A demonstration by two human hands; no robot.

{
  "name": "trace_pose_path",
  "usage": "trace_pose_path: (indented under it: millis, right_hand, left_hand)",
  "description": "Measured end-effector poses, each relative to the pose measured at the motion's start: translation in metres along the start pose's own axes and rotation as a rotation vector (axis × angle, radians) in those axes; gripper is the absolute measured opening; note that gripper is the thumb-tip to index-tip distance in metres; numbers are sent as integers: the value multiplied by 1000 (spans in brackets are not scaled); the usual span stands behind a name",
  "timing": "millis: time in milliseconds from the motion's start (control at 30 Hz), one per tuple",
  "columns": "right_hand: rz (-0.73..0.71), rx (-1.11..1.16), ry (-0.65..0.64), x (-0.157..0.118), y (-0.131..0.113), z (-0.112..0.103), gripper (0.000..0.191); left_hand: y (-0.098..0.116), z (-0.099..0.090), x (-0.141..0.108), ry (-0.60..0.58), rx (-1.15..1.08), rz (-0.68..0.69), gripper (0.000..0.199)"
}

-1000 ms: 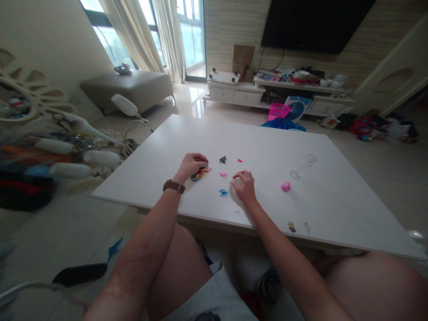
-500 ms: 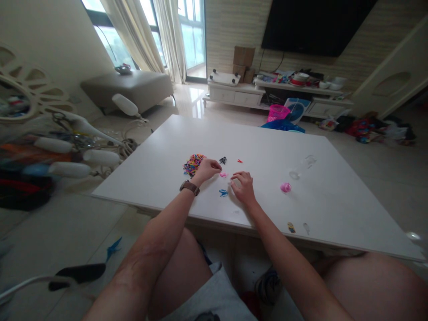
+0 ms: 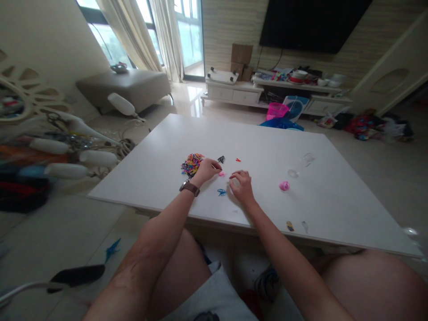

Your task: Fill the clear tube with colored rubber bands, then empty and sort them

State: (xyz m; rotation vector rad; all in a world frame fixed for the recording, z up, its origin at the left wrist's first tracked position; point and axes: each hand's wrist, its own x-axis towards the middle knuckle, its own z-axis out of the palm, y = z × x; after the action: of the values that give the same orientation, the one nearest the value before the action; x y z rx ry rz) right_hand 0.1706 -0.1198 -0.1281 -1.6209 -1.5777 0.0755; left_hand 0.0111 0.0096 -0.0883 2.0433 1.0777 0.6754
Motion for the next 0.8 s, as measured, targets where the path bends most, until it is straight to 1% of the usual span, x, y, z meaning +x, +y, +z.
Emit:
trace_pose_path:
  millis: [133, 233, 367, 567, 700, 800]
  right_hand:
    - [-22, 24, 11, 0, -1, -1, 7]
    - [-51, 49, 7, -1, -2, -2, 10]
    - [-99, 93, -24, -1, -3, -3, 14]
    - [-79, 98, -47, 0, -3, -4, 17]
    - [-59, 98, -15, -1, -2, -3, 16]
    - [-69, 108, 12, -1, -1, -2, 16]
  left_hand:
    - [6, 2, -6, -67, -19, 100, 6]
    - [8, 6, -8, -109, -39, 159, 8]
    - [11, 9, -9, -122, -45, 165, 9]
    - [12, 8, -10, -134, -63, 169, 9]
    - [7, 7, -9, -138, -52, 196, 8]
    - [4, 6, -8, -144, -43, 216, 9]
